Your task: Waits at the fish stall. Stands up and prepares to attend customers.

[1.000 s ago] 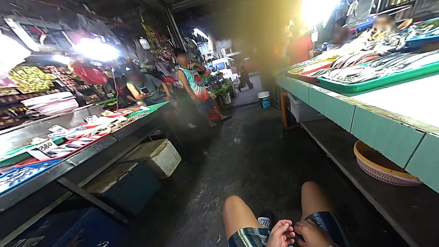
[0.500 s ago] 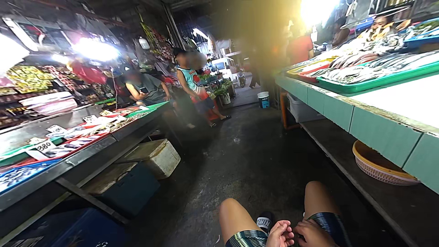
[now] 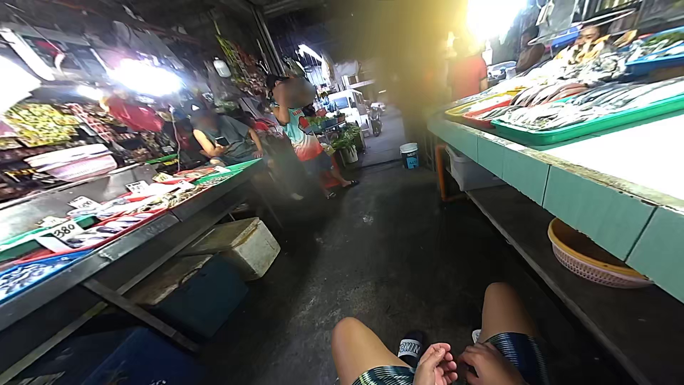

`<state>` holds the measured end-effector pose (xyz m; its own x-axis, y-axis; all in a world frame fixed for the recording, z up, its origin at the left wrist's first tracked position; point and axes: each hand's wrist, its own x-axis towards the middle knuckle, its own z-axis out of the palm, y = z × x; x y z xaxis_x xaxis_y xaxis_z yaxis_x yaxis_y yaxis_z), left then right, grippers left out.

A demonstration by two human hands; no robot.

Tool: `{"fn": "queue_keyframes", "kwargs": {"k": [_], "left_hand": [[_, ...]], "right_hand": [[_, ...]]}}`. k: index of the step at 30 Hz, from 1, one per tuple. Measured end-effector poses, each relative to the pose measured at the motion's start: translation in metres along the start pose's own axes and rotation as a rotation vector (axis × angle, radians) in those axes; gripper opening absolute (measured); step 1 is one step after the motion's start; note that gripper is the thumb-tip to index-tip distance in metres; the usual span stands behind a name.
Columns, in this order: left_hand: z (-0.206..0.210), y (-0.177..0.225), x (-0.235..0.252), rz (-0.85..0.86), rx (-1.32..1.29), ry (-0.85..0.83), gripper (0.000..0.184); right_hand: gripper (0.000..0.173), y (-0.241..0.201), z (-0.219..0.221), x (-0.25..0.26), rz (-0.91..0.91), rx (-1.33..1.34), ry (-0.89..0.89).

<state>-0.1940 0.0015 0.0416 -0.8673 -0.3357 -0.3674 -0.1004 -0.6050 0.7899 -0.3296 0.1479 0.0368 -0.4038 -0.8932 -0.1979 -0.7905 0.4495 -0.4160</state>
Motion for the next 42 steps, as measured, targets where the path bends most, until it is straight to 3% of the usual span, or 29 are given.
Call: {"fn": "queue_keyframes", "kwargs": {"k": [13, 21, 34, 42], "left_hand": [[-0.005, -0.005, 0.008, -0.012, 0.062, -0.037, 0.028], [-0.002, -0.002, 0.002, -0.003, 0.006, -0.011, 0.027], [-0.005, -0.005, 0.008, -0.027, 0.058, -0.037, 0.027], [-0.001, -0.002, 0.002, -0.011, -0.001, -0.001, 0.027]], "right_hand": [[0.032, 0.005, 0.012, 0.011, -0.083, 0.01, 0.035], [0.035, -0.001, 0.0, 0.0, -0.002, 0.002, -0.004], [0.032, 0.004, 0.009, 0.01, -0.074, 0.008, 0.025], [0.035, -0.001, -0.001, 0.0, -0.005, -0.003, -0.013]]}}
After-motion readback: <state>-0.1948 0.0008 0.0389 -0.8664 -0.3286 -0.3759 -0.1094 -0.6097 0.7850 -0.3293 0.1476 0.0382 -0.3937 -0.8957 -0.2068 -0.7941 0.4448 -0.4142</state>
